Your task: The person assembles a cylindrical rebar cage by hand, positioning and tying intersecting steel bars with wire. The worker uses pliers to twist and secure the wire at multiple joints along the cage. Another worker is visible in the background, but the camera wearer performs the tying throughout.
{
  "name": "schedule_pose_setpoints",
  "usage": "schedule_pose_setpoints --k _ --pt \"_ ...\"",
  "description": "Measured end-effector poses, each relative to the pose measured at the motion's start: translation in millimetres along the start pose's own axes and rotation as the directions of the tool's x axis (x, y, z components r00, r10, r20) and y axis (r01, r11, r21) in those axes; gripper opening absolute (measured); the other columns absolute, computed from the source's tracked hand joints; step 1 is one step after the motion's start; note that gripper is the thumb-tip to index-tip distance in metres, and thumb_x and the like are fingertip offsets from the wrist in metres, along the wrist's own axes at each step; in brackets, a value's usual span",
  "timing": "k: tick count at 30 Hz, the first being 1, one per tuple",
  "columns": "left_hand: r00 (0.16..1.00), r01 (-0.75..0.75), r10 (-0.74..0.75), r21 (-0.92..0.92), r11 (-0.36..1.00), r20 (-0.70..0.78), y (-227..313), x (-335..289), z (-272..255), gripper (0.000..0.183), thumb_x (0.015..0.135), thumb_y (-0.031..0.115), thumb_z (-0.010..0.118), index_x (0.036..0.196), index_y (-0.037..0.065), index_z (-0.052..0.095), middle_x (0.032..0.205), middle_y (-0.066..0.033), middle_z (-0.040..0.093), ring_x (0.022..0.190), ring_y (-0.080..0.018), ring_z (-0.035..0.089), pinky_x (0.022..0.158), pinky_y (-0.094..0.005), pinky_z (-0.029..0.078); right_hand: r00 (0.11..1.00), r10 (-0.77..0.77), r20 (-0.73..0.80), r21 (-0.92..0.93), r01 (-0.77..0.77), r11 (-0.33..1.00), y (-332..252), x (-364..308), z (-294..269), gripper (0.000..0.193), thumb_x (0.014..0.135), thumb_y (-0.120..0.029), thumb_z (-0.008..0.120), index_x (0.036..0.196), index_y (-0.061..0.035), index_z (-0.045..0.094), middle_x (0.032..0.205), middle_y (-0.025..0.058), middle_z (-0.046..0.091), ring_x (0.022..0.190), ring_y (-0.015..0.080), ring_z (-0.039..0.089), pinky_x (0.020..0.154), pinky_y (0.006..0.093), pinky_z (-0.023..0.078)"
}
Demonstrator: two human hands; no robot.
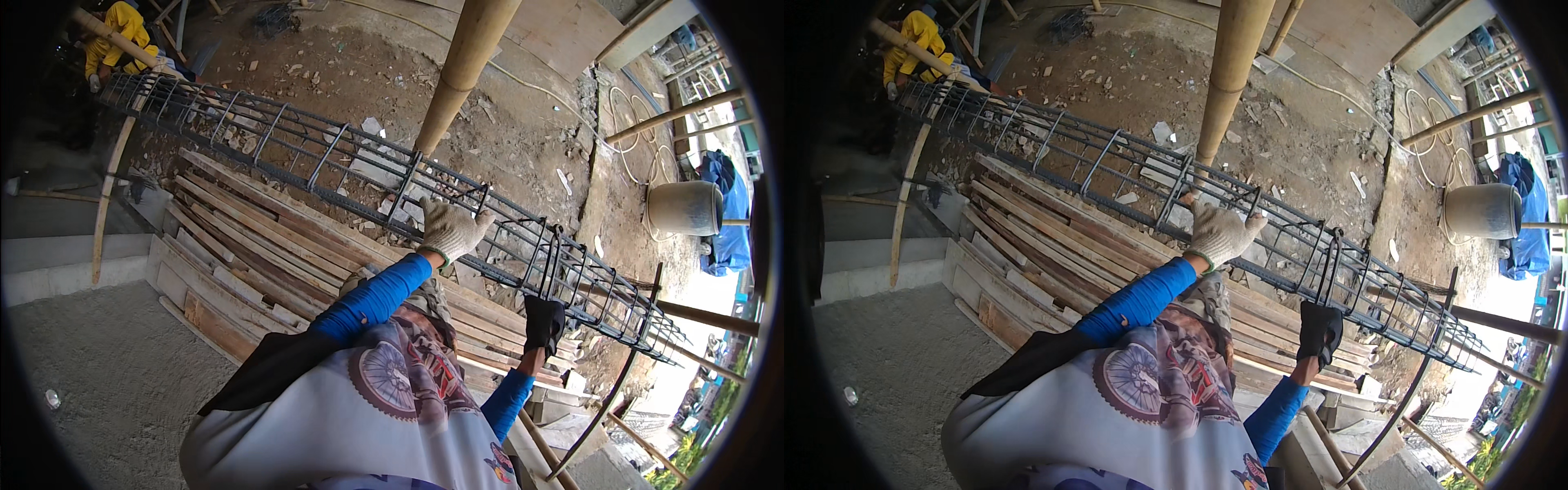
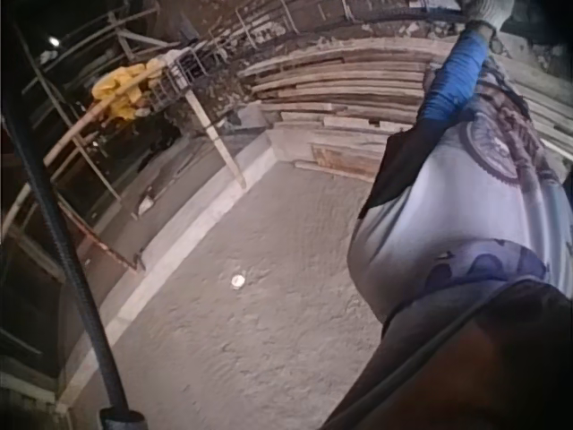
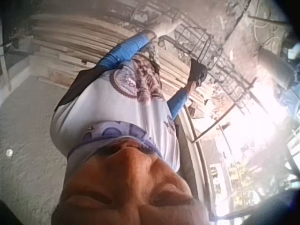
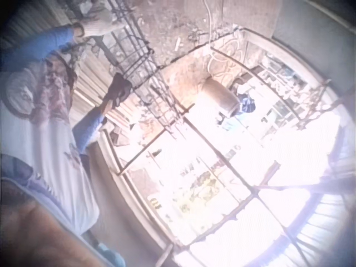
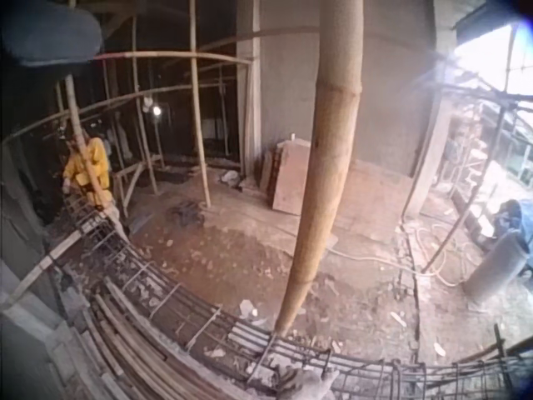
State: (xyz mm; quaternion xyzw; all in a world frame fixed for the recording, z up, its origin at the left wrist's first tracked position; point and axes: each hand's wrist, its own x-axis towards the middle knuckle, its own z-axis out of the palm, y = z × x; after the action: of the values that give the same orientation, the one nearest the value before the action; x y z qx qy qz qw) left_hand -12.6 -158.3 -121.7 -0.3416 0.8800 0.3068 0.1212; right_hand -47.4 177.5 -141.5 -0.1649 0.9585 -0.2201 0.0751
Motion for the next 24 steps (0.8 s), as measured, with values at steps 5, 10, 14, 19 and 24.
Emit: schedule_pose_setpoints --k 5,10,14,19,24 --pt "0.999 -0.031 0.031 -0.01 0.999 -0.025 -2.0 5.6 12.3 0.086 0.101 0.072 0.032 0.088 0.002 0.081 0.096 -0.0236 0.076 0.105 -0.04 0.067 0.115 -0.064 0.024 0.999 0.011 -0.049 0.027 -0.009 1.0 10.7 -4.2 2.3 0.01 0.088 -0.012 0.066 0.081 -0.0062 0.071 0.087 0.0145 0.07 0.075 0.0269 0.066 0.067 0.0404 0.051" --pt "0.991 -0.079 0.088 0.09 0.993 -0.097 -7.5 10.0 21.0 0.095 0.098 0.08 0.029 0.074 0.001 0.078 0.07 -0.0189 0.071 0.085 -0.0371 0.066 0.096 -0.0561 0.036 0.996 0.012 -0.092 0.05 -0.008 0.999 18.5 8.8 1.9 0.009 0.087 -0.01 0.065 0.082 -0.0061 0.071 0.089 0.0148 0.07 0.077 0.0271 0.067 0.069 0.0408 0.052" --pt "0.989 -0.144 0.148 0.146 0.979 -0.015 -12.1 19.1 17.7 0.095 0.098 0.08 0.028 0.072 0.003 0.078 0.067 -0.0185 0.071 0.074 -0.037 0.068 0.1 -0.0612 0.033 0.99 0.032 -0.136 0.074 -0.022 0.997 5.1 10.1 -9.5 0.009 0.087 -0.009 0.065 0.083 -0.0061 0.072 0.091 0.015 0.071 0.079 0.0272 0.068 0.07 0.0411 0.053" --pt "0.947 -0.278 0.249 0.131 0.952 0.201 -20.6 29.1 2.1 0.098 0.097 0.083 0.025 0.072 0.004 0.077 0.063 -0.018 0.07 0.066 -0.037 0.069 0.09 -0.0606 0.045 0.944 -0.126 -0.303 0.02 0.139 0.99 -58.6 -3.1 -66.9 0.01 0.086 -0.007 0.064 0.084 -0.006 0.073 0.093 0.0152 0.071 0.081 0.0274 0.069 0.071 0.0415 0.053" --pt "0.867 -0.321 0.331 -0.09 0.943 0.372 -29.9 42.9 -19.1 0.096 0.099 0.079 0.025 0.083 -0.001 0.077 0.074 -0.0237 0.072 0.081 -0.0402 0.074 0.085 -0.0536 0.052 0.986 -0.161 0.037 0.198 0.151 0.969 -183.9 -20.2 -57.2 0.021 0.088 -0.011 0.057 0.094 -0.0047 0.076 0.104 0.015 0.073 0.083 0.0231 0.065 0.072 0.0385 0.051"
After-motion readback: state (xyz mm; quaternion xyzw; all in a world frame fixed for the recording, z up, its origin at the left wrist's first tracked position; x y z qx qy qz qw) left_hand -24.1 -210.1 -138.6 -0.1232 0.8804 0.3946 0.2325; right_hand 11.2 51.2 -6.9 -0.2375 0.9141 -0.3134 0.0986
